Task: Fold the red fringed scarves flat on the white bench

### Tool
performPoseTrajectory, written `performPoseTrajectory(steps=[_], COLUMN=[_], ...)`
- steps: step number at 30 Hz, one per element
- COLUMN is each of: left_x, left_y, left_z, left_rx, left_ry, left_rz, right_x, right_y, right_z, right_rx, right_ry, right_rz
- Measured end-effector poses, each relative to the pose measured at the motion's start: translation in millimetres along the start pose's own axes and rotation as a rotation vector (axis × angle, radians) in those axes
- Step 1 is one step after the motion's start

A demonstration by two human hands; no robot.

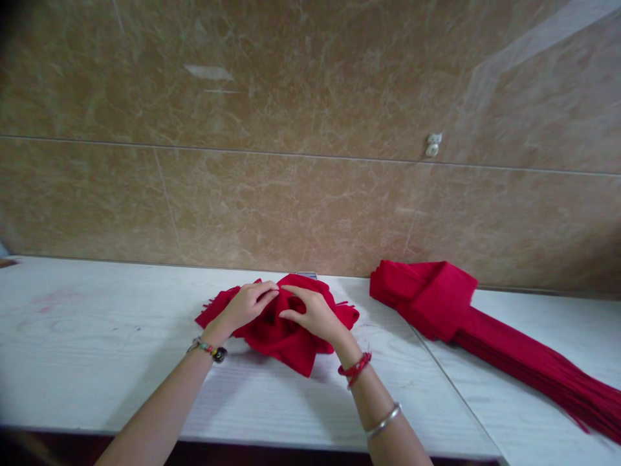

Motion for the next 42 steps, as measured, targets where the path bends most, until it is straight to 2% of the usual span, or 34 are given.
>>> performPoseTrajectory(steps=[2,4,7,9,12,14,16,19,22,25,27,29,31,37,40,42], left_x=[1,1,3,8,20,26,30,27,17,4,-2,-2,0,3,2,2], left_y=[-1,-1,-1,-1,-1,-1,-1,0,1,1,0,-1,-1,1,-1,-2], left_z=[-2.7,-5.1,-4.6,-7.8,-16.3,-19.4,-21.3,-24.3,-20.7,-2.9,7.3,9.3,4.6,-16.4,-22.2,-20.1], left_rx=[-0.021,-0.031,-0.018,-0.056,-0.149,-0.172,-0.171,-0.179,-0.181,-0.076,-0.008,0.008,-0.009,-0.126,-0.203,-0.214], left_ry=[0.017,0.026,0.045,0.022,-0.059,-0.076,-0.039,0.047,0.056,0.026,0.039,0.072,0.100,0.269,0.352,0.331], left_rz=[-0.013,-0.012,0.010,-0.001,-0.086,-0.144,-0.183,-0.162,-0.062,0.034,0.072,0.073,0.061,0.038,0.012,0.006], right_x=[-3,-7,-23,-36,-52,-63,-69,-57,-23,3,8,4,-4,-37,-58,-64], right_y=[1,1,-3,-7,-10,-13,-16,-15,-8,-3,-1,0,0,-18,-29,-31], right_z=[-4,-16,-33,-39,-43,-47,-53,-56,-43,-17,-4,-3,-14,-59,-65,-65], right_rx=[-0.037,-0.135,-0.298,-0.361,-0.422,-0.462,-0.494,-0.472,-0.388,-0.224,-0.123,-0.106,-0.170,-0.532,-0.633,-0.651], right_ry=[-0.014,0.015,0.175,0.294,0.390,0.372,0.254,-0.090,-0.343,-0.366,-0.287,-0.184,-0.108,0.155,0.285,0.327], right_rz=[0.027,0.062,0.165,0.227,0.293,0.345,0.390,0.334,0.109,-0.060,-0.078,-0.026,0.053,0.266,0.388,0.407])
Point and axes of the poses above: each hand's wrist, its own y-axis towards the middle knuckle, its own z-axis out of the palm, x = y × z, the point moved 10 cm from there along y, towards the middle knuckle, and after that the axes turned 11 degrees about -y, right-handed, at the moved point
